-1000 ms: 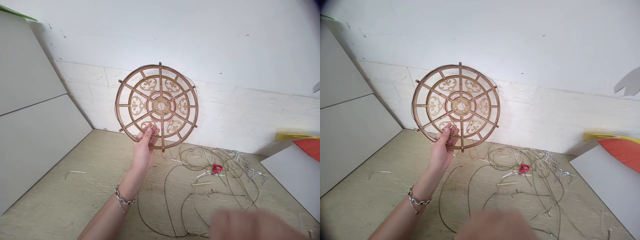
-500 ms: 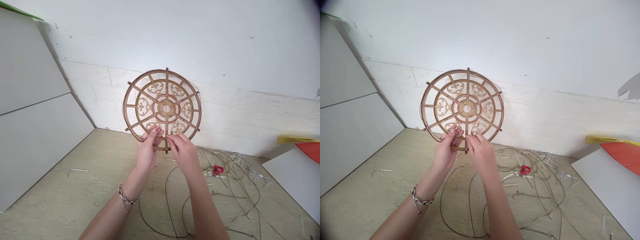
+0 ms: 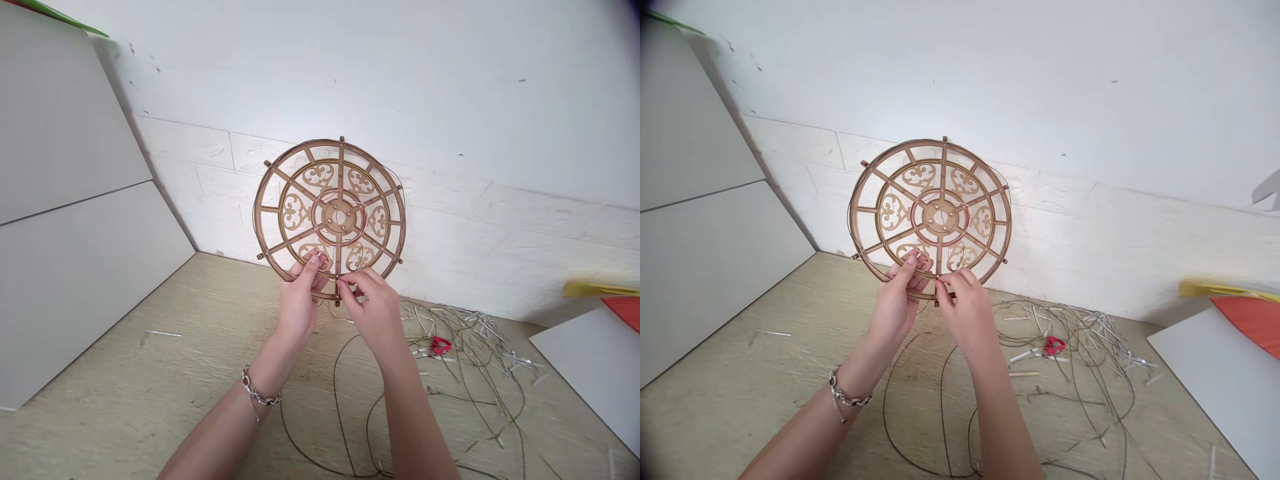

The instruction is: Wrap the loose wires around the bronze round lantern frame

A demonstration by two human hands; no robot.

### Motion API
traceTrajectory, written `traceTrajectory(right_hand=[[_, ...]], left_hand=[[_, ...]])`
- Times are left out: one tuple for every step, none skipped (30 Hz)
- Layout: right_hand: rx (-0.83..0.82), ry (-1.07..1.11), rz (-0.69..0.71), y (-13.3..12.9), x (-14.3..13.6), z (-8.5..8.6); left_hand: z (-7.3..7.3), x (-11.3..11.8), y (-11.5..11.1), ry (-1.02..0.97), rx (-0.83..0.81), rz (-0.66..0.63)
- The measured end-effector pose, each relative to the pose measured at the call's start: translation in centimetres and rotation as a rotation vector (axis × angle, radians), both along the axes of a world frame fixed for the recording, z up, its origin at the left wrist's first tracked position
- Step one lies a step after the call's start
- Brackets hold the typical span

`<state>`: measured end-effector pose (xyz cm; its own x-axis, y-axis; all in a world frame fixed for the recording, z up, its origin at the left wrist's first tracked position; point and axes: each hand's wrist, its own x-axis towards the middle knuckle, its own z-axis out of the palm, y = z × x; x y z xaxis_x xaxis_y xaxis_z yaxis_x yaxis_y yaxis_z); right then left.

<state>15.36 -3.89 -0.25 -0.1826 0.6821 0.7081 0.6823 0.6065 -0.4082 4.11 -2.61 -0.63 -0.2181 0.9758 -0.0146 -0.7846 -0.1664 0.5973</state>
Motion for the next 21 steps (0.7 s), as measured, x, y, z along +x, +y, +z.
traceTrajectory(right_hand=[[-0.009, -0.008, 0.004, 0.0, 0.0, 0.0], [-0.016, -0.023, 0.009, 0.0, 0.0, 0.1], [-0.023, -0.041, 0.012, 0.0, 0.0, 0.1], [-0.030, -0.059, 0.014, 0.0, 0.0, 0.1], [-0.037, -0.073, 0.012, 0.0, 0.1, 0.2], [-0.045, -0.081, 0.009, 0.1, 0.1, 0.2], [-0.052, -0.080, 0.007, 0.1, 0.1, 0.2], [-0.056, -0.075, 0.006, 0.2, 0.1, 0.2], [-0.056, -0.067, 0.008, 0.2, 0.1, 0.2], [-0.052, -0.057, 0.011, 0.3, 0.1, 0.1], [-0.046, -0.047, 0.015, 0.4, 0.1, 0.0], [-0.038, -0.035, 0.018, 0.5, 0.1, -0.1], [-0.031, -0.025, 0.021, 0.6, 0.1, -0.2], [-0.021, -0.015, 0.023, 0.7, 0.1, -0.4], [-0.011, -0.006, 0.026, 0.8, 0.1, -0.5], [0.000, 0.000, 0.030, 0.9, 0.0, -0.6], [0.010, 0.005, 0.031, 1.0, 0.0, -0.7], [0.020, 0.009, 0.029, 1.0, 0.0, -0.8], [0.028, 0.012, 0.026, 1.0, -0.1, -0.8], [0.034, 0.014, 0.023, 1.1, -0.1, -0.8], [0.040, 0.013, 0.021, 1.1, -0.1, -0.8]], left_hand=[[0.0, 0.0, 0.0, 0.002, -0.004, -0.002], [0.0, 0.0, 0.0, 0.003, -0.009, -0.004], [-0.1, 0.1, 0.0, 0.002, -0.013, -0.008], [-0.1, 0.1, 0.0, -0.001, -0.015, -0.013], [-0.1, 0.1, 0.0, -0.004, -0.016, -0.018], [-0.2, 0.1, 0.0, -0.007, -0.016, -0.024], [-0.2, 0.1, 0.0, -0.006, -0.017, -0.030], [-0.2, 0.1, 0.0, -0.001, -0.018, -0.035], [-0.3, 0.1, 0.0, 0.007, -0.020, -0.037], [-0.3, 0.1, 0.0, 0.016, -0.023, -0.038], [-0.4, 0.1, 0.0, 0.025, -0.027, -0.040], [-0.4, 0.1, 0.0, 0.033, -0.029, -0.041], [-0.4, 0.1, 0.0, 0.037, -0.031, -0.039], [-0.4, 0.0, 0.0, 0.039, -0.031, -0.038], [-0.4, 0.0, 0.0, 0.038, -0.030, -0.036], [-0.3, 0.0, 0.1, 0.035, -0.029, -0.033], [-0.3, 0.0, 0.1, 0.032, -0.026, -0.030], [-0.3, 0.0, 0.1, 0.028, -0.023, -0.029], [-0.3, 0.0, 0.1, 0.025, -0.020, -0.028], [-0.2, 0.0, 0.1, 0.024, -0.016, -0.028], [-0.2, 0.0, 0.1, 0.023, -0.012, -0.029]])
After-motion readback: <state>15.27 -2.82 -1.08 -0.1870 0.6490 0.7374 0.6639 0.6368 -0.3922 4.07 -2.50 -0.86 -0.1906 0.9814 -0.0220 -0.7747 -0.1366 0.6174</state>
